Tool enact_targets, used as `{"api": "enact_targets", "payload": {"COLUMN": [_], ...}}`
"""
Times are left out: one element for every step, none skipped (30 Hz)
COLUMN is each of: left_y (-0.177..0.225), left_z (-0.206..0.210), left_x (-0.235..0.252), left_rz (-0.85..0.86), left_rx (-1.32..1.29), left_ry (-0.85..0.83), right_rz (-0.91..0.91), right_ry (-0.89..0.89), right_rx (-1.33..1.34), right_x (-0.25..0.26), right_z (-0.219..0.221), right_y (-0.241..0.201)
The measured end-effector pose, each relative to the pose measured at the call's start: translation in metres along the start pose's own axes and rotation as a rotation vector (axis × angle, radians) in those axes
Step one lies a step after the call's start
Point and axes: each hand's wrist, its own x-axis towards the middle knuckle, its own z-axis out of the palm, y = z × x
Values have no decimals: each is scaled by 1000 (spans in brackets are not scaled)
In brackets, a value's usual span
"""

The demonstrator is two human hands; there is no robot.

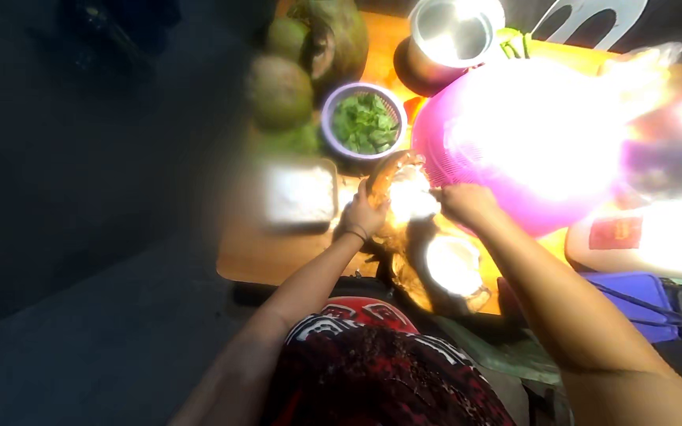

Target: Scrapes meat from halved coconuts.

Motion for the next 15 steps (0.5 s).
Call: {"api": "enact_targets", "payload": {"left_y": [-1,-1,1,3,6,7,7,8,7,6,4,3,1,1,1], "left_z": [1,1,0,-1,-2,-1,-1,-1,0,0,1,2,3,3,2], "left_x": [0,1,1,1,1,1,1,1,2,2,2,2,3,3,4], "left_rz": [2,4,4,8,7,3,-1,-3,-4,-4,-1,3,6,8,9], "left_rx": [3,9,12,12,14,19,22,22,23,25,26,27,28,31,32], "left_ry": [5,8,5,1,-7,-13,-14,-11,-2,8,15,17,17,17,16], "right_rz": [0,-4,-14,-21,-21,-15,-17,-13,-1,1,-5,-13,-20,-14,0], "right_ry": [51,79,90,92,73,32,-1,-37,-79,-90,-59,0,69,109,121], "right_rx": [-4,-16,-16,-16,-13,-14,-16,-22,-37,-43,-36,-7,12,6,9], "right_x": [5,12,19,24,25,23,19,13,7,2,-1,0,3,11,19], "right_z": [0,5,14,25,35,42,44,40,31,21,13,9,9,13,21], "right_y": [-3,-6,-5,-2,1,4,5,4,1,-3,-7,-9,-12,-14,-16]}}
